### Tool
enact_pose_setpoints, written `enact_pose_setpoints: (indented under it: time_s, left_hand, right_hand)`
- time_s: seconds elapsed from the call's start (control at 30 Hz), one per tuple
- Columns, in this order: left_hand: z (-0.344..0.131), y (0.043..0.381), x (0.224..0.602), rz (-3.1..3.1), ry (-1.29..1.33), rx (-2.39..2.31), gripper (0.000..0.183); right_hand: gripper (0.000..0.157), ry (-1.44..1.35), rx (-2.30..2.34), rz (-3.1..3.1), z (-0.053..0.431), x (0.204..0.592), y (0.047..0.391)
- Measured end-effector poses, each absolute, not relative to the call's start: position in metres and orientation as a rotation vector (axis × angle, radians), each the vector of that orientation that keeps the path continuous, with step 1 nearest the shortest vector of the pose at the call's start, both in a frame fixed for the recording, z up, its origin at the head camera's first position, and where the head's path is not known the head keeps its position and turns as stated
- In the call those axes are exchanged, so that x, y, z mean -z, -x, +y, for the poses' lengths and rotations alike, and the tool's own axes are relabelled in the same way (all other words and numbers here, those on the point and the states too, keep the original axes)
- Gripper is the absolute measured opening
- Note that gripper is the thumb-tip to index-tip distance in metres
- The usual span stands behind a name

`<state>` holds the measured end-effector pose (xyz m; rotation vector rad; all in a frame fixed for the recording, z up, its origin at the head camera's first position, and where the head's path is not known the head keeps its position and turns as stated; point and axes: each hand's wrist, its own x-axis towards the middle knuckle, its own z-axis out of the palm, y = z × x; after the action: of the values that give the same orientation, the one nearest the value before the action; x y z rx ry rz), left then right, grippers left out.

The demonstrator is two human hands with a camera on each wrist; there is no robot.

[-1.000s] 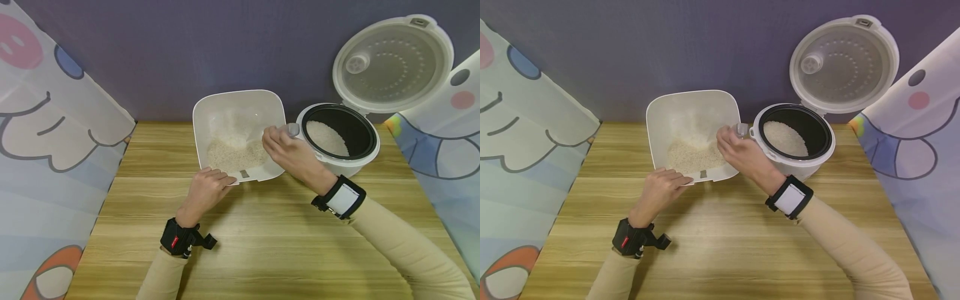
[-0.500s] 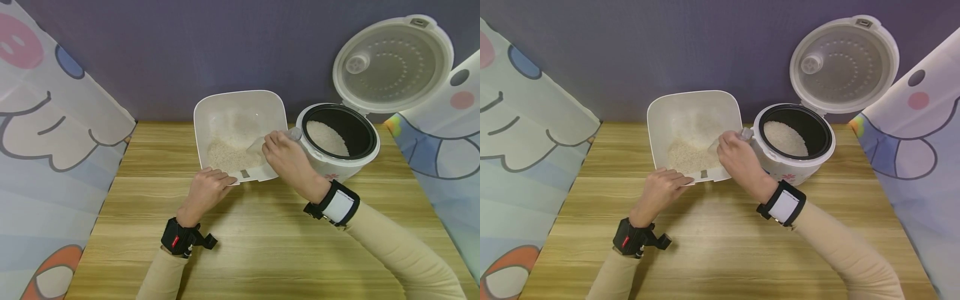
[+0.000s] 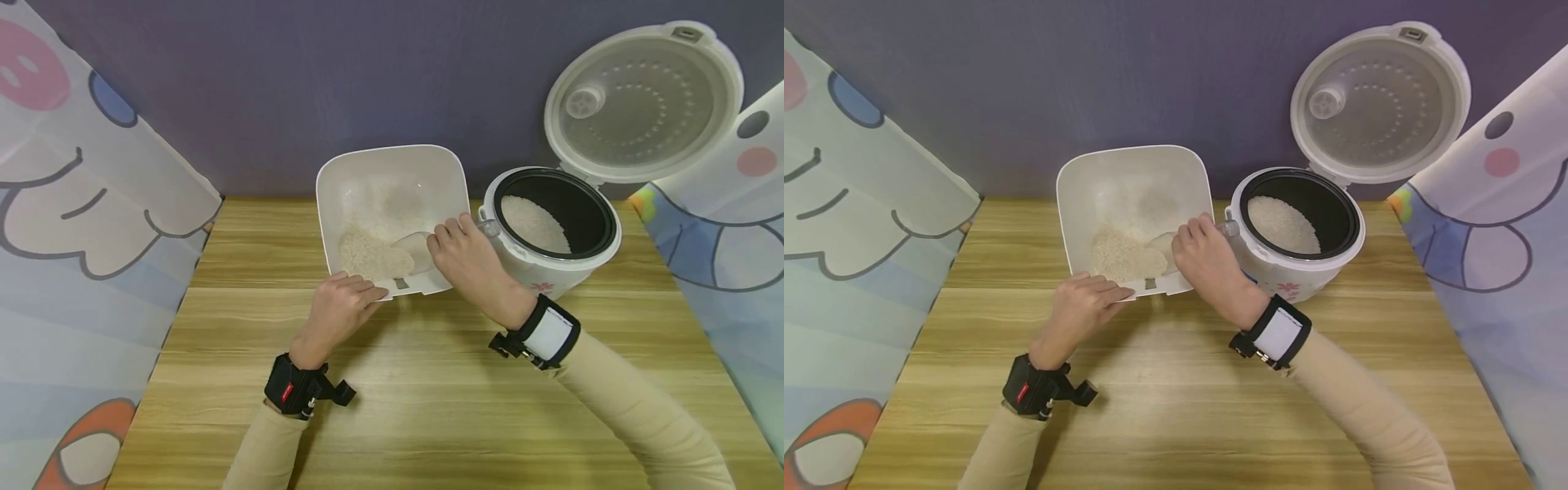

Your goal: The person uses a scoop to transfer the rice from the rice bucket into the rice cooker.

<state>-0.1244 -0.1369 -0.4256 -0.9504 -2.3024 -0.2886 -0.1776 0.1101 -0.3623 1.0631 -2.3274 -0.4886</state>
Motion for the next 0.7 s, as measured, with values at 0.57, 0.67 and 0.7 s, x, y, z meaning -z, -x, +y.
enact_pose_setpoints:
  time_s: [0.57,0.67,0.7]
  left_hand:
    - [-0.135,0.125,0.428,-2.299,0.956,0.301,0.012]
    - [-0.136,0.125,0.428,-2.304,0.954,0.292,0.010]
    - [-0.136,0.125,0.428,-2.305,0.954,0.292,0.009]
  right_hand:
    - [0.016,-1.046,0.405,-2.330,0.092,0.383,0.180]
    - [0.017,-1.050,0.402,-2.324,0.090,0.383,0.181]
    - [0.017,-1.050,0.399,-2.323,0.089,0.383,0.181]
